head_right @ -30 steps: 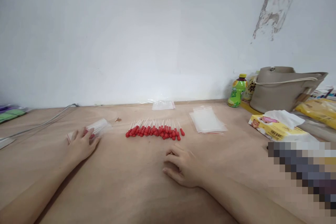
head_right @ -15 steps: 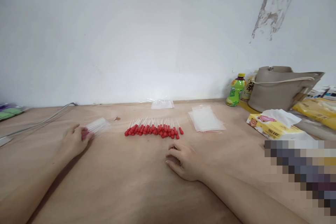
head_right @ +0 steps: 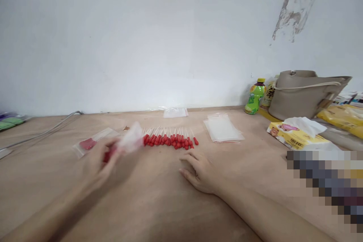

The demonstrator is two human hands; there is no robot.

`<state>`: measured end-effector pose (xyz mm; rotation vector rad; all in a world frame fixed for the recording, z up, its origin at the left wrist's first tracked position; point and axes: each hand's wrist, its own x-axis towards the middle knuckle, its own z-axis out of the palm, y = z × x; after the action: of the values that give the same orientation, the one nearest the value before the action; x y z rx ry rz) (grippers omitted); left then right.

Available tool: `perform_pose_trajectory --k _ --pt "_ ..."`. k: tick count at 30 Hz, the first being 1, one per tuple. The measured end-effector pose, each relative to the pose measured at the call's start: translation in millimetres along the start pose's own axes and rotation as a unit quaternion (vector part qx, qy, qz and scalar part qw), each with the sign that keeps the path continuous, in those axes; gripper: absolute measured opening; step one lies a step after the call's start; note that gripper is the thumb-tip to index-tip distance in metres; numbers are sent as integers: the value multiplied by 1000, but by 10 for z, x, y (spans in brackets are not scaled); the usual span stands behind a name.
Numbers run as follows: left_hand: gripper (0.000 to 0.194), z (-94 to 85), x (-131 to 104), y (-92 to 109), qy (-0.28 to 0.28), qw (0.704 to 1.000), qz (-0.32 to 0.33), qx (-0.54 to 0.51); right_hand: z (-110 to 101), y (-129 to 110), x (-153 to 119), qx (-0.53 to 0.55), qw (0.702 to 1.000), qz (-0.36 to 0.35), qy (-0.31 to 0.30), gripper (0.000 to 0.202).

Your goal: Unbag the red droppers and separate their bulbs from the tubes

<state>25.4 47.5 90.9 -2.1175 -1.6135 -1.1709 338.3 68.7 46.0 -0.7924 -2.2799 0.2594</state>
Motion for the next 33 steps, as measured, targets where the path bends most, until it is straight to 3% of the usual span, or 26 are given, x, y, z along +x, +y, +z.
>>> perform_pose_trajectory --k 3,6,8,10,15,20,23,28,33 --pt "21 171 -191 416 -158 977 128 -70 -20 17 2 -22 997 27 64 28" --pt "22 274 -290 620 -236 954 147 -114 -3 104 4 -75 989 61 108 19" --pt "24 271 -277 642 -260 947 124 -139 23 205 11 -113 982 95 116 22" --pt "27 241 -205 599 -268 944 109 -157 50 324 35 -132 978 123 109 39" --pt "37 302 184 417 -269 946 146 -105 90 578 196 -99 981 160 56 74" --pt "67 563 624 452 -406 899 139 -89 92 721 399 -63 981 186 -6 86" --pt "76 789 734 535 -393 905 151 -51 92 802 477 -58 985 160 -13 84" --pt "59 1156 750 580 -358 913 193 31 106 945 564 -53 988 144 -6 78" --pt "53 1248 768 582 -348 914 202 42 112 1017 610 -50 990 133 -1 77"
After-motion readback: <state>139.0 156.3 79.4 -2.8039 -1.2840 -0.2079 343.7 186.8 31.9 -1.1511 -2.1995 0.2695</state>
